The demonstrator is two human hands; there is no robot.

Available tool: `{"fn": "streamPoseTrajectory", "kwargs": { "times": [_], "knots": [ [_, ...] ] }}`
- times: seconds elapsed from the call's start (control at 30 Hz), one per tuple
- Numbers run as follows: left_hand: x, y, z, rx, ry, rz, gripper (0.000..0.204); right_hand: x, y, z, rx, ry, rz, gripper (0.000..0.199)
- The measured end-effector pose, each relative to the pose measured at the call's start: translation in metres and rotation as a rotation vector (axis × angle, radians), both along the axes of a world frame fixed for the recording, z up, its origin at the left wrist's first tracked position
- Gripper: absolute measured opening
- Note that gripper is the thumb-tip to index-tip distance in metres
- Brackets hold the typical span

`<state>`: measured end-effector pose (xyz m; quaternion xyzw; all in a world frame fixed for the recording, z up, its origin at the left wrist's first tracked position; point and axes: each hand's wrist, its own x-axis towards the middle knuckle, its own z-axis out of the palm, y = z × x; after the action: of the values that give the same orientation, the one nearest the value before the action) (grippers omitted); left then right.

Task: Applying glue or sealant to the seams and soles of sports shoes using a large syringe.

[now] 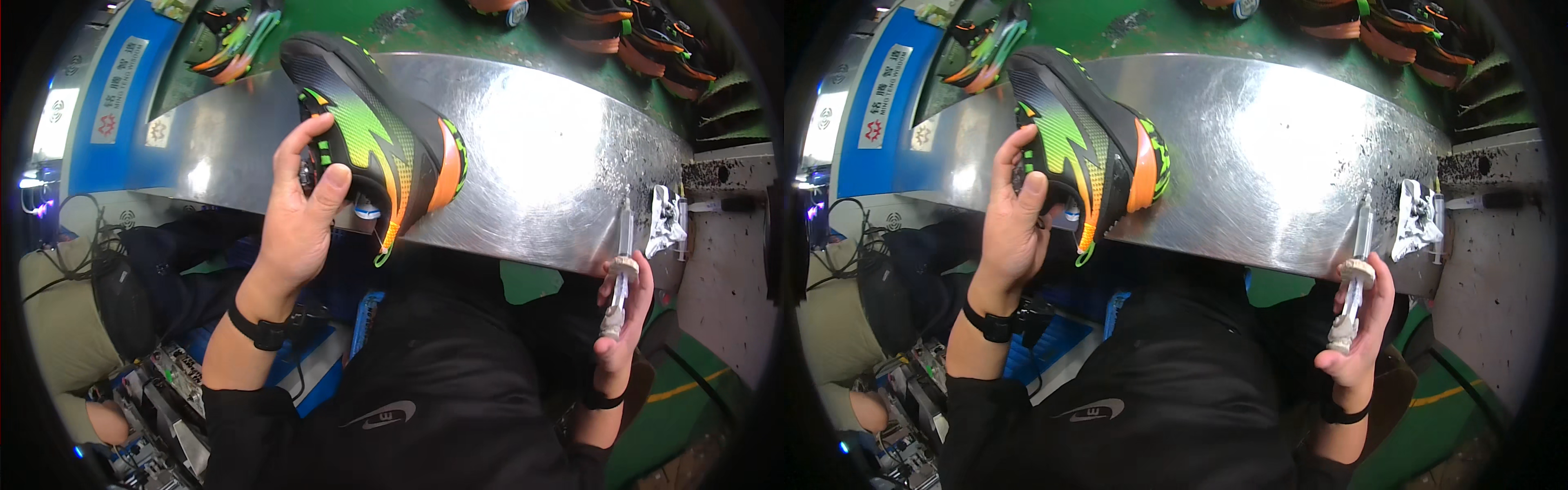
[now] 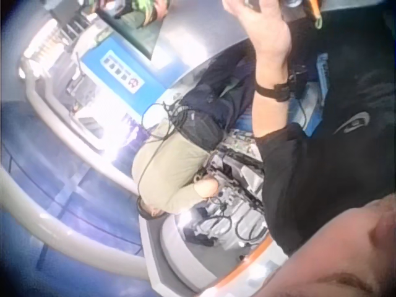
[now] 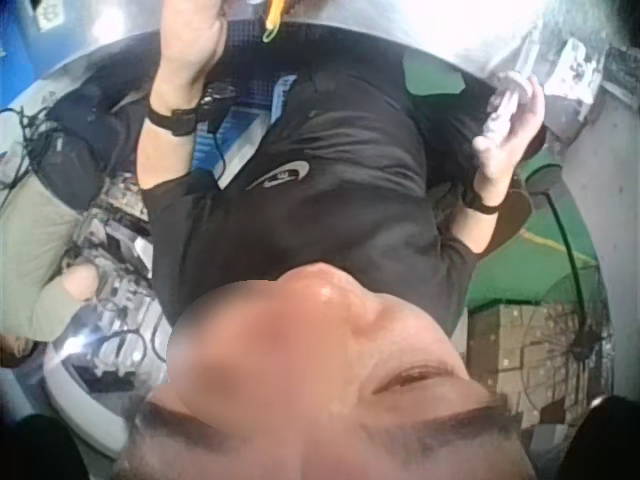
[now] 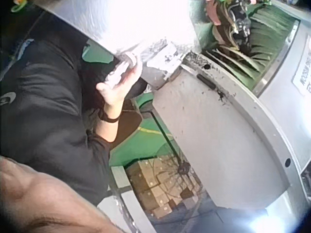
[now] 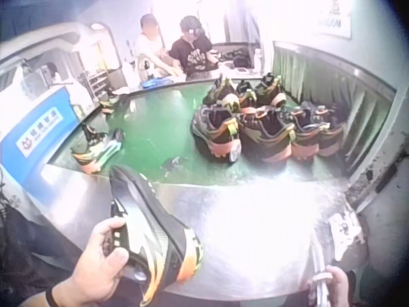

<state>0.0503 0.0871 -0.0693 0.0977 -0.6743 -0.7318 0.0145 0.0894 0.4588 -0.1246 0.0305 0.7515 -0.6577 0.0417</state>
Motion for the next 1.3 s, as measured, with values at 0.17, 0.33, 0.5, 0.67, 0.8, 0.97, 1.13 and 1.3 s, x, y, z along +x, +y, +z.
{"fn": "streamPoseTrajectory", "kwargs": {
  "times": [0.17, 0.33, 0.5, 0.67, 0.8, 0.97, 1.13, 1.3],
  "knots": [
    [-0.002, -0.007, -0.003, -0.1, 0.054, -0.055, 0.053, 0.008, -0.001, 0.002, 0.073, -0.011, 0.016, 0.138],
    [-0.004, -0.02, -0.015, -0.28, 0.117, -0.062, 0.058, 0.011, -0.002, 0.001, 0.094, 0.014, -0.006, 0.137],
    [-0.005, -0.014, -0.011, -0.128, 0.095, 0.039, 0.045, 0.012, 0.0, 0.002, 0.084, 0.004, 0.011, 0.135],
    [-0.015, -0.007, 0.021, -0.825, 0.468, -0.059, 0.04, 0.016, 0.007, -0.004, 0.068, 0.004, 0.04, 0.132],
    [-0.011, -0.003, 0.039, -1.239, 0.872, -0.316, 0.046, 0.017, 0.015, 0.001, 0.049, 0.016, 0.002, 0.132],
    [-0.004, 0.018, 0.021, -1.33, 0.964, -0.625, 0.037, 0.012, 0.015, 0.009, -0.118, 0.039, -0.085, 0.138],
    [-0.018, 0.022, 0.013, -1.296, 0.972, -0.661, 0.039, 0.008, 0.015, 0.008, -0.083, -0.019, -0.131, 0.141],
    [-0.009, 0.019, 0.016, -1.396, 0.962, -0.632, 0.035, -0.008, 0.001, 0.014, -0.121, -0.018, -0.082, 0.141]
  ]
}}
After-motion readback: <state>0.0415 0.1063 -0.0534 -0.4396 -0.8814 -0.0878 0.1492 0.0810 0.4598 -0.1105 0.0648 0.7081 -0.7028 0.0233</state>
